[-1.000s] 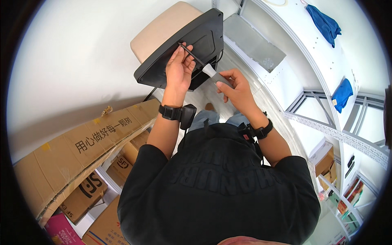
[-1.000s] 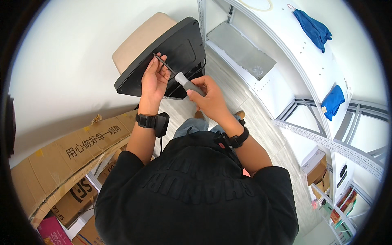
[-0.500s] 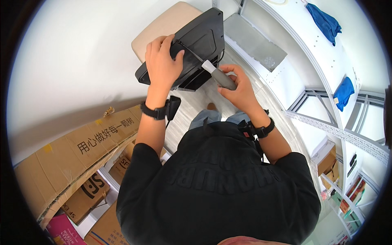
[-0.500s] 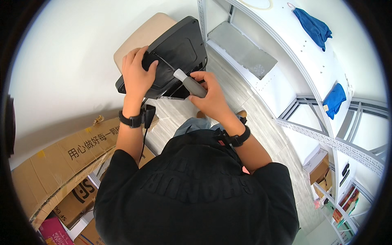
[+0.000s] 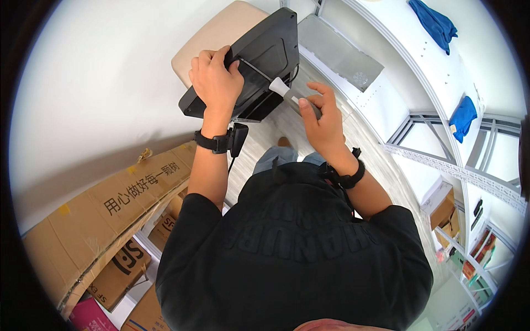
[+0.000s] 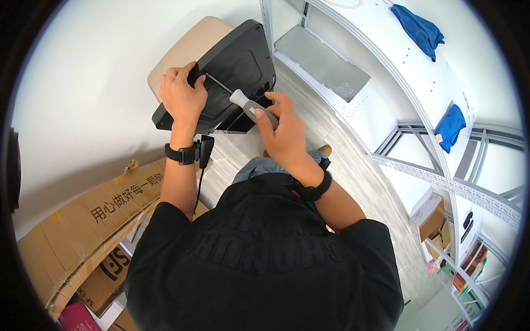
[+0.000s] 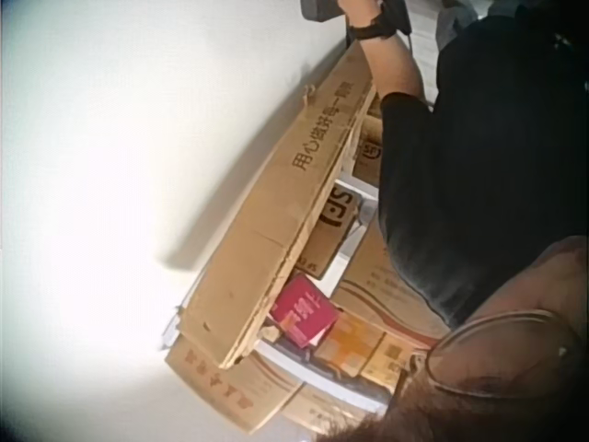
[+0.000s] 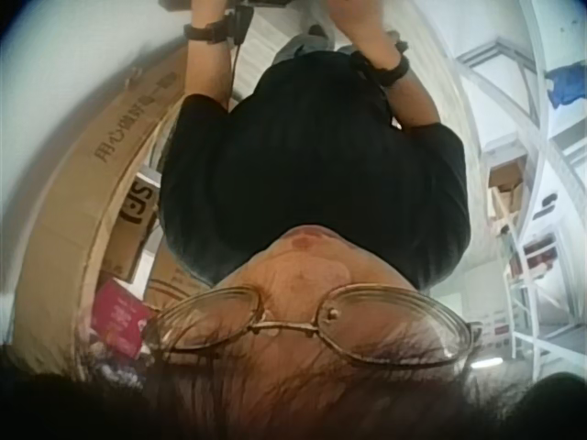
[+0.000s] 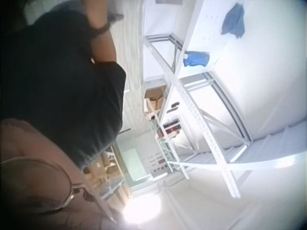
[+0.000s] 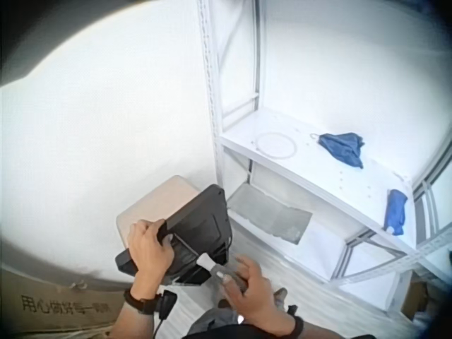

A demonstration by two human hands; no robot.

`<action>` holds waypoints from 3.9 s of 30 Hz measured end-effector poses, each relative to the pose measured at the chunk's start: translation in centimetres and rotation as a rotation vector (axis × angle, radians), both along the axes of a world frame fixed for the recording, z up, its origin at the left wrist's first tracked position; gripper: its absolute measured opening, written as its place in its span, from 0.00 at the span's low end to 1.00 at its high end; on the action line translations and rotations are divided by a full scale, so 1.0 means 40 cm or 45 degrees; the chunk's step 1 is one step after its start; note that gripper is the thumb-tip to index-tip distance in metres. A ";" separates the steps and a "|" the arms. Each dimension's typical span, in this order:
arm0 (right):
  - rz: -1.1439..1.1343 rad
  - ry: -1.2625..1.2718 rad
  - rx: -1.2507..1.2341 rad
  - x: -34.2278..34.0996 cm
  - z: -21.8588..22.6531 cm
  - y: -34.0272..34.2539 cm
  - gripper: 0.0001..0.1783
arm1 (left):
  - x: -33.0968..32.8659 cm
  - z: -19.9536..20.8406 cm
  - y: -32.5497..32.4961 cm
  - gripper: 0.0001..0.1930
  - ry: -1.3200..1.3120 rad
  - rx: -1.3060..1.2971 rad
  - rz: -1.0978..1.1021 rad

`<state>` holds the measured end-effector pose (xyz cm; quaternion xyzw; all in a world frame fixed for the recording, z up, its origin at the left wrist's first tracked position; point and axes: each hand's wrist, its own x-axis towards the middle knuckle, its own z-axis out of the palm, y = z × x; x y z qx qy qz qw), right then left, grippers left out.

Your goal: The person uses a screwdriver to remove screws from the back of a black electronic device, then attaches a metal backplate and secures it with screws. The person handles the device and backplate throughout the process.

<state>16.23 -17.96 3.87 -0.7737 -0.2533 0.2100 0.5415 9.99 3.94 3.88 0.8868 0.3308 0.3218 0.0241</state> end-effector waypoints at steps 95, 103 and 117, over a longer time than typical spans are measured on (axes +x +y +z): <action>0.071 0.774 0.271 0.136 -0.028 -0.214 0.21 | 0.038 0.043 -0.025 0.21 -0.005 -0.099 -0.179; -0.385 0.813 0.611 0.258 -0.068 -0.478 0.20 | 0.376 0.018 -0.301 0.09 -0.290 -0.598 -0.944; -0.897 0.575 0.597 0.630 -0.077 -0.958 0.15 | 1.147 -0.115 -0.956 0.12 0.091 -1.012 -1.348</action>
